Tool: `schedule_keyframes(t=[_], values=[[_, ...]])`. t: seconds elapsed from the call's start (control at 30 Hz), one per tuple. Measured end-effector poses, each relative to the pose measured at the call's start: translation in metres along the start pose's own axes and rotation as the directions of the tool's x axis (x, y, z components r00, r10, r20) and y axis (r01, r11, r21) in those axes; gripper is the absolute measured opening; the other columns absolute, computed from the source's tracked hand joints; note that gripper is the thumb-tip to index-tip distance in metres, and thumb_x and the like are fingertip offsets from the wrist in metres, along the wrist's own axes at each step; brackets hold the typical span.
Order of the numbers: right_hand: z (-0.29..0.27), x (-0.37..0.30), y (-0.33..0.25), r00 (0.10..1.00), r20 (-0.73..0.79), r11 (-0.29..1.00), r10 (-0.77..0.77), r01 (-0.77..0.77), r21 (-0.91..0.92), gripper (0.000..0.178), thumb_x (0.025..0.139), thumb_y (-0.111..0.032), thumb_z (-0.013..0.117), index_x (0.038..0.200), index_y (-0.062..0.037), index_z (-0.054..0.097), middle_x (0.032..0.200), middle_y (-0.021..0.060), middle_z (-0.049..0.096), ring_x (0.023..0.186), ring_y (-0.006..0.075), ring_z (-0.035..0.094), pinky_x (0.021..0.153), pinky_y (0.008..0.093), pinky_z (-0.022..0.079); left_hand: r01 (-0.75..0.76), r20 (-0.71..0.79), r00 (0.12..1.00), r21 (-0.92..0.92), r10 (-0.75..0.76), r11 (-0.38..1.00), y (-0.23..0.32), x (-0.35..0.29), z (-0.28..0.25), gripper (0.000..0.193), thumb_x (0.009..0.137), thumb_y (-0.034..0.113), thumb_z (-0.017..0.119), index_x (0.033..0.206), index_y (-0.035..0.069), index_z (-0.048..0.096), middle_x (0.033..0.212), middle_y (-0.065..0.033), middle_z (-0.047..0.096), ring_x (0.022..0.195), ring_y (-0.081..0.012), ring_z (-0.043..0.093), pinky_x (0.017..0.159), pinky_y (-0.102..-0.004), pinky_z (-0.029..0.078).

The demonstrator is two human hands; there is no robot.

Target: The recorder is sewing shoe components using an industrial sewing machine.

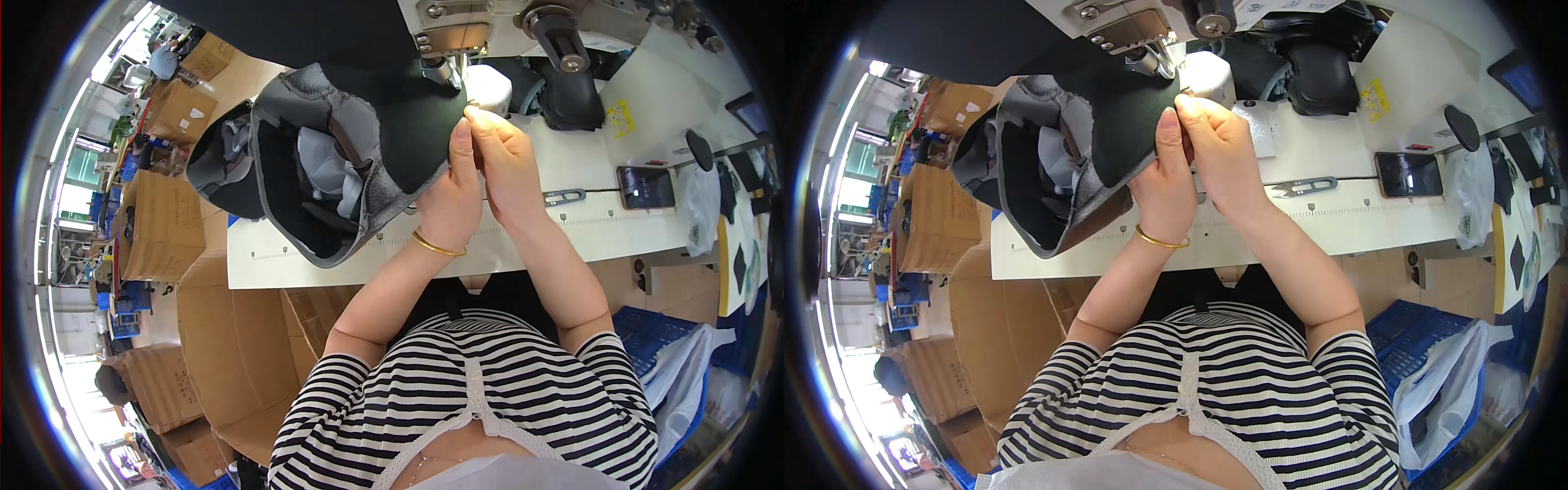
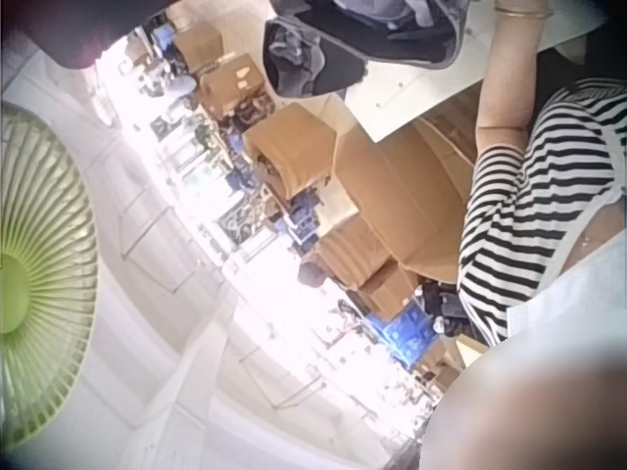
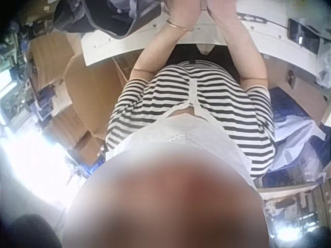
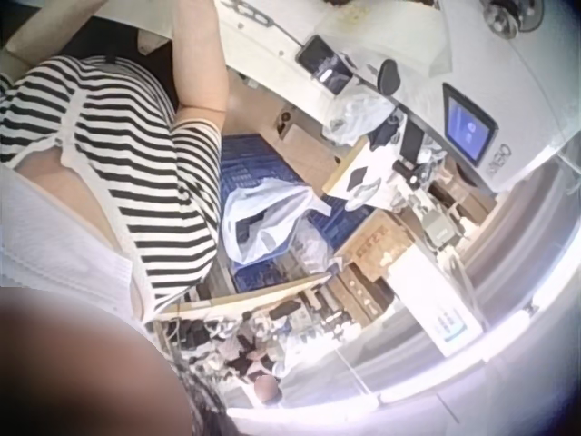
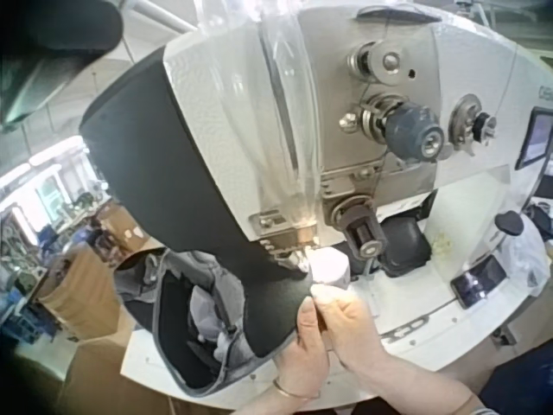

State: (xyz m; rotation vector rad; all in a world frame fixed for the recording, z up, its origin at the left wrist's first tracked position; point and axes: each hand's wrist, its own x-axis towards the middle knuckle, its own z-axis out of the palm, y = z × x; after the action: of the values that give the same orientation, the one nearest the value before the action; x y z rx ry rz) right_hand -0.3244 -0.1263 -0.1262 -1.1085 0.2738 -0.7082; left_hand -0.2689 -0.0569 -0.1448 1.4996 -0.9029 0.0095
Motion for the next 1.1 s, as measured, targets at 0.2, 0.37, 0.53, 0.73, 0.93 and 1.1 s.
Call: schedule_keyframes(t=[0.2,0.37,0.53,0.73,0.93,1.1], values=[[-0.004,-0.005,-0.011,0.999,0.028,1.0,0.018,-0.018,-0.006,0.027,0.098,-0.025,0.048,0.092,-0.0015,0.06,0.079,0.0033,0.064,0.066,0.0076,0.06,0.058,0.0201,0.046,-0.274,0.26,0.95,0.418,0.174,0.866,0.033,-0.028,-0.041,0.034,0.086,0.011,0.061,0.116,-0.005,0.055,0.1,-0.0133,0.064,0.089,-0.0281,0.064,0.082,-0.0353,0.049],[0.005,-0.013,-0.018,0.989,0.105,0.99,0.1,-0.088,-0.109,0.028,0.097,-0.022,0.049,0.104,0.0033,0.059,0.093,0.0092,0.065,0.078,0.0133,0.064,0.068,0.0242,0.053,-0.44,0.4,0.866,0.325,0.299,0.837,0.088,-0.015,-0.153,0.039,0.09,0.019,0.052,0.121,-0.005,0.051,0.113,-0.0164,0.06,0.104,-0.0276,0.059,0.093,-0.0329,0.044],[0.029,-0.024,-0.005,0.977,0.151,0.977,0.148,-0.168,0.134,0.026,0.096,-0.019,0.049,0.109,0.0027,0.055,0.1,0.0086,0.064,0.084,0.0137,0.064,0.075,0.0278,0.055,0.197,0.003,0.981,-0.015,-0.196,0.98,0.004,0.118,-0.197,0.038,0.097,0.023,0.048,0.125,-0.002,0.053,0.121,-0.0084,0.057,0.115,-0.0156,0.051,0.101,-0.0311,0.036],[0.023,-0.024,-0.001,0.971,0.177,0.959,0.158,-0.194,0.207,0.026,0.097,-0.018,0.047,0.113,0.0012,0.054,0.105,0.0076,0.062,0.091,0.0131,0.062,0.082,0.0294,0.051,0.451,0.445,0.818,-0.106,-0.363,0.886,-0.038,0.157,-0.221,0.03,0.093,0.025,0.057,0.107,-0.001,0.066,0.096,-0.0036,0.067,0.089,-0.0083,0.06,0.081,-0.0219,0.045],[0.02,-0.022,0.001,0.971,0.196,0.95,0.137,-0.185,0.253,0.029,0.097,-0.02,0.046,0.116,0.0007,0.052,0.11,0.0066,0.06,0.096,0.0124,0.059,0.086,0.0295,0.048,0.385,0.358,0.873,-0.088,-0.332,0.919,-0.002,0.153,-0.221,0.023,0.09,0.022,0.062,0.094,0.0,0.069,0.083,-0.0007,0.067,0.072,-0.0054,0.06,0.068,-0.0183,0.045],[0.019,-0.018,-0.001,0.976,0.161,0.957,0.15,-0.184,0.224,0.029,0.098,-0.021,0.045,0.116,0.0006,0.053,0.11,0.0063,0.06,0.096,0.012,0.059,0.085,0.0287,0.048,0.338,0.305,0.903,-0.072,-0.302,0.938,0.014,0.148,-0.217,0.024,0.09,0.02,0.061,0.098,-0.001,0.069,0.086,-0.0021,0.067,0.075,-0.0066,0.06,0.07,-0.0184,0.046]])
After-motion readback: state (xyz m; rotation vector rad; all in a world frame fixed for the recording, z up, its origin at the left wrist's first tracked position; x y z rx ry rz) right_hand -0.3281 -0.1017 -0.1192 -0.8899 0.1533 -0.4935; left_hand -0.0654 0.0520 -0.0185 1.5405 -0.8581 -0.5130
